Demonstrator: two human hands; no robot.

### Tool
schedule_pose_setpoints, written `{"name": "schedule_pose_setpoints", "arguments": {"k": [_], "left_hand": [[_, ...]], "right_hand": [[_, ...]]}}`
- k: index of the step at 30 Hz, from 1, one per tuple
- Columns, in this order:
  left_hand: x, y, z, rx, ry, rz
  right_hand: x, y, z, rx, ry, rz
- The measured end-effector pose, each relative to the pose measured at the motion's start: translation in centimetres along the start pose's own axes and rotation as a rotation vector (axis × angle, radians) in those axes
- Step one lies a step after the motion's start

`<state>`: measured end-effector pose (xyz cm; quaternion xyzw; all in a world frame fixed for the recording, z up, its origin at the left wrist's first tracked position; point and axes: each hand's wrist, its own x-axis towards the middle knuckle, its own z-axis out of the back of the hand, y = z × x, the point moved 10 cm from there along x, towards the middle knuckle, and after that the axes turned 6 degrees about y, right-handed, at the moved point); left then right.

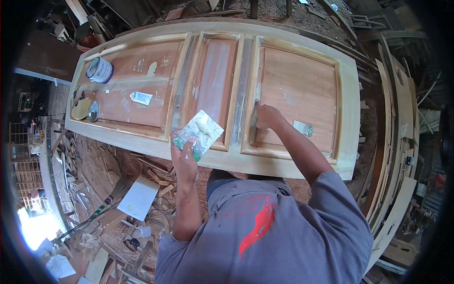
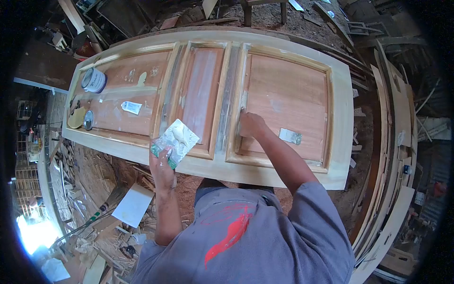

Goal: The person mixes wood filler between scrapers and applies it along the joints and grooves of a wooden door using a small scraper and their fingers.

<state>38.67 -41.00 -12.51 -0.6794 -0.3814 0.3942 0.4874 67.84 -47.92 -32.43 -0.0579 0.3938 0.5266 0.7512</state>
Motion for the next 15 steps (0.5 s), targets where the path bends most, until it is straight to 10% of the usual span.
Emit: {"name": "schedule_pose_setpoints", "arguments": {"k": [10,15], "left_hand": [[1.0,-0.1,-0.8,-0.041,0.030,-0.003],[1.6,0.4,-0.8,-0.044,0.034,0.017]], "right_hand": [[-1.1,-1.7,-0.9,0.322,0.287,0.214],[-1.1,-3.6,3.0,0.405,-0.041,0.079]]}}
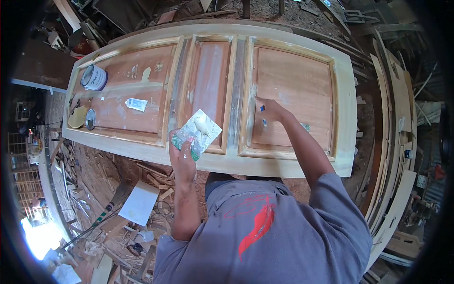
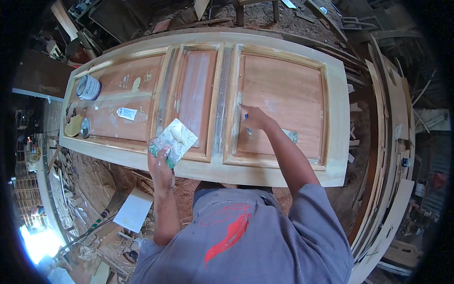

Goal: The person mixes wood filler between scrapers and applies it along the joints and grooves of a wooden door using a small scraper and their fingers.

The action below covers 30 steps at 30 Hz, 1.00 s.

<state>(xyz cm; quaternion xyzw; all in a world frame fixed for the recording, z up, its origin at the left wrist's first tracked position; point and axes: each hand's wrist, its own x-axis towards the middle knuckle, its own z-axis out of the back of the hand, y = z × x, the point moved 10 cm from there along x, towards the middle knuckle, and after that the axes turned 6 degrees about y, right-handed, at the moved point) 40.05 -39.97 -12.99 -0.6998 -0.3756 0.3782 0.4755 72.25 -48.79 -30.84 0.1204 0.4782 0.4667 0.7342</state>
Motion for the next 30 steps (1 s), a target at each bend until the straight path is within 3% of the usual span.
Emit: {"name": "schedule_pose_setpoints", "arguments": {"k": [7,16,22,25,27,30], "left_hand": [[-0.2,-0.6,0.3,0.028,-0.009,-0.015],[0.1,-1.2,-0.1,0.013,0.017,-0.030],[0.1,-1.1,-0.2,0.013,0.028,-0.031],[0.1,-0.9,0.2,0.010,0.017,-0.022],[-0.1,-0.7,0.6,0.026,0.004,-0.012],[-0.3,-0.6,0.8,0.048,-0.008,-0.002]], "right_hand": [[1.2,0.6,-1.8,-0.334,-0.043,-0.061],[-3.8,1.7,-8.5,-0.391,0.185,-0.090],[-5.2,1.9,-11.1,-0.404,0.336,0.087],[-2.5,1.6,-7.1,-0.294,0.229,0.181],[-0.7,1.3,-2.4,-0.285,0.011,0.110],[3.1,-0.6,0.8,-0.375,-0.116,-0.072]]}}
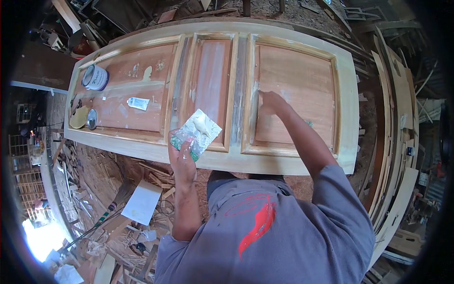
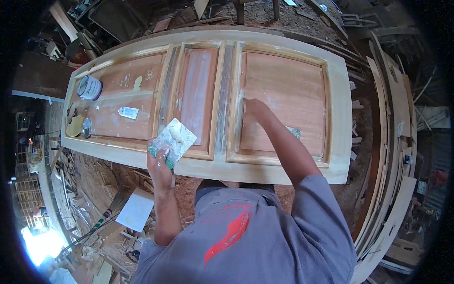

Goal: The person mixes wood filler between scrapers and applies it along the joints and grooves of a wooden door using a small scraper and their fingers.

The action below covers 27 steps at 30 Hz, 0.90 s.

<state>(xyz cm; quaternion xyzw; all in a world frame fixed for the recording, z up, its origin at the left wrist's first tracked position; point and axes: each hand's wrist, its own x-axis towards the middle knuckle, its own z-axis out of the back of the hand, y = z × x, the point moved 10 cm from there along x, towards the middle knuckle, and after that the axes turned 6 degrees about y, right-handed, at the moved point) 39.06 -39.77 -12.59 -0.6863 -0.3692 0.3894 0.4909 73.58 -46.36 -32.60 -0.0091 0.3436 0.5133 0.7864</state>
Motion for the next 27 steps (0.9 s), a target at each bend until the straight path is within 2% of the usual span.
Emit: {"name": "schedule_pose_setpoints", "arguments": {"k": [2,5,8,20,27], "left_hand": [[-0.3,0.0,0.0,-0.015,-0.001,0.003],[-0.7,0.0,0.7,-0.007,-0.042,-0.009],[-0.7,0.0,1.0,-0.050,-0.057,-0.020],[0.5,-0.2,-1.0,-0.064,0.010,-0.019],[0.9,0.0,-1.6,-0.043,0.029,-0.007]], "right_hand": [[0.8,0.6,1.5,-0.057,0.006,-0.063],[2.3,0.9,1.0,-0.131,0.028,-0.053],[2.4,1.6,0.1,-0.194,-0.083,0.013],[-9.2,8.1,-5.9,-0.252,0.087,0.189],[-11.2,8.5,-9.8,-0.184,0.219,0.274]]}}
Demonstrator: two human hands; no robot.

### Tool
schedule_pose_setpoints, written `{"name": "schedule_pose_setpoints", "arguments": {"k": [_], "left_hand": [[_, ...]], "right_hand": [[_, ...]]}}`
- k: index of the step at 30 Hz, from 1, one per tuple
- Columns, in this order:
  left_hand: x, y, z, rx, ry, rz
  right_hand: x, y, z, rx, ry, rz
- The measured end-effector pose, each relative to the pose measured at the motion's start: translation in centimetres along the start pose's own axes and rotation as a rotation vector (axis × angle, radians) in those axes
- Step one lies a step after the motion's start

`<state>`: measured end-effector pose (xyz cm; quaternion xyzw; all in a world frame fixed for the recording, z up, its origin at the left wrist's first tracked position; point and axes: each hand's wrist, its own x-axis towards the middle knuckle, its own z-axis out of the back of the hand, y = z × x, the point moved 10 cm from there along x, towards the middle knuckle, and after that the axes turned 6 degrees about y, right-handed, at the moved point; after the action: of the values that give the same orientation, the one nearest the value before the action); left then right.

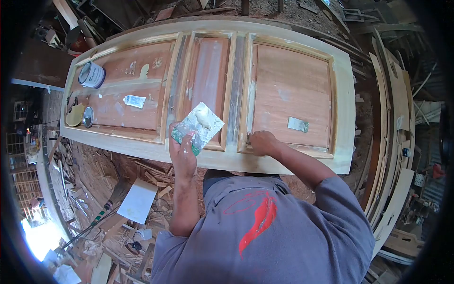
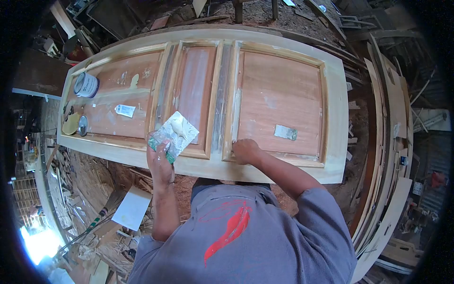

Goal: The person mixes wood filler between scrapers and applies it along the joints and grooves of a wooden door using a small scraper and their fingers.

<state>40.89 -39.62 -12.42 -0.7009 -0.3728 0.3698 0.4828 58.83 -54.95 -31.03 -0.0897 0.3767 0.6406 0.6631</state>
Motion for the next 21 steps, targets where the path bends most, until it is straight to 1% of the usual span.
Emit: {"name": "schedule_pose_setpoints", "arguments": {"k": [2,5,7,9,12,15,18,21], "left_hand": [[-0.1,-0.1,0.2,0.011,-0.017,-0.011],[-0.4,-0.9,0.5,0.014,0.001,-0.042],[-0.7,-1.3,1.1,0.034,-0.023,-0.038],[-1.1,-1.2,1.5,0.047,-0.040,-0.029],[-1.1,-0.6,1.7,0.050,-0.040,-0.016],[-1.2,-0.3,1.8,0.038,-0.037,-0.008],[-1.7,-0.5,2.2,0.042,-0.063,-0.018],[-2.0,-0.7,2.2,0.030,-0.079,-0.024]], "right_hand": [[0.0,-0.1,-0.2,-0.005,0.047,0.061],[0.5,-2.4,2.8,0.320,0.024,0.198],[-0.9,-5.5,8.3,0.456,-0.083,0.067],[-0.4,-9.2,9.9,0.640,-0.169,-0.059],[3.6,-12.4,9.3,0.572,-0.259,-0.117],[5.7,-11.9,9.5,0.581,-0.218,-0.102],[5.8,-11.1,8.6,0.545,-0.080,-0.198],[5.6,-10.1,7.4,0.414,-0.103,-0.125]]}}
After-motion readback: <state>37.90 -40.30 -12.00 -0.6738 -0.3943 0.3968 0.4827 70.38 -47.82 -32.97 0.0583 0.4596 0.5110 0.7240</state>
